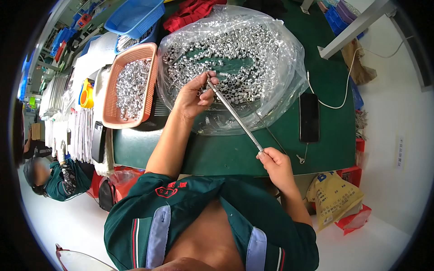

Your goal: The person uses a metal rod to pick up small cylindrical metal parts from a large plastic bag and places them into a pink basket. The task involves repetitive one-at-a-time handling of the parts using the rod as a tool.

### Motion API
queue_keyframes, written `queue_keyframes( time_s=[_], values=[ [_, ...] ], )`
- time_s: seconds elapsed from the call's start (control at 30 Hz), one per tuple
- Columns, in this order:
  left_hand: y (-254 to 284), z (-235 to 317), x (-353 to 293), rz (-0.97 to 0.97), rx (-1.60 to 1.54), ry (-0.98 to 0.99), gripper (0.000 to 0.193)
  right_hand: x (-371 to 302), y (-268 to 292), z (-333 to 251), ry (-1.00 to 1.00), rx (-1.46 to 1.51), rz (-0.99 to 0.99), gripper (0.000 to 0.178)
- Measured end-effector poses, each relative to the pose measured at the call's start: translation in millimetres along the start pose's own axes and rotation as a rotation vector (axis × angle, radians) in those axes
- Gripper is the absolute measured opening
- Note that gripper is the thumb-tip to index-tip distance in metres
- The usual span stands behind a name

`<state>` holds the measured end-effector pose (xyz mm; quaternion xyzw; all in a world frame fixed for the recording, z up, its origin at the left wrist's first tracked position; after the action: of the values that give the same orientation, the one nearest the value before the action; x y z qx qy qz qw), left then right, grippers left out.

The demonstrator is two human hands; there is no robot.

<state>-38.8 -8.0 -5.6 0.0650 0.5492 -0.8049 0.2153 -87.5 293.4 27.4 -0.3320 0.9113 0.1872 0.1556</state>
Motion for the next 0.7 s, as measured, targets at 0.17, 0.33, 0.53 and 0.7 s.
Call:
queue_keyframes(
  time_s=[0.17, 0.33, 0.53, 0.7],
  values=[
    [-1, 5, -1, 0.05, -0.093, -0.058, 0.021, 4, 0, -4, 0.028, -0.004, 0.017, 0.016],
    [-3, 2, -2, 0.054, 0.047, -0.079, 0.02, 1, 4, -6, 0.025, -0.009, 0.007, 0.016],
    [-14, 0, -5, 0.169, 0.143, -0.182, 0.022, -1, -4, -2, 0.01, 0.042, 0.036, 0.017],
    [-11, -7, -2, 0.082, 0.047, -0.198, 0.024, -3, -11, 3, 0.001, 0.088, -0.007, 0.018]
  ],
)
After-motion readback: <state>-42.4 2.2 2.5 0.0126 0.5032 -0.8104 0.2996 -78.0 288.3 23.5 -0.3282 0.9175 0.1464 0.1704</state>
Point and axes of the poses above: each hand's wrist, its own x-axis towards the middle knuckle, its own y-axis out of the back of the hand, z = x × y, the point moved 4 cm from there along x, towards the middle knuckle, and after that the axes turned 13 degrees about z, right-handed, at the moved point
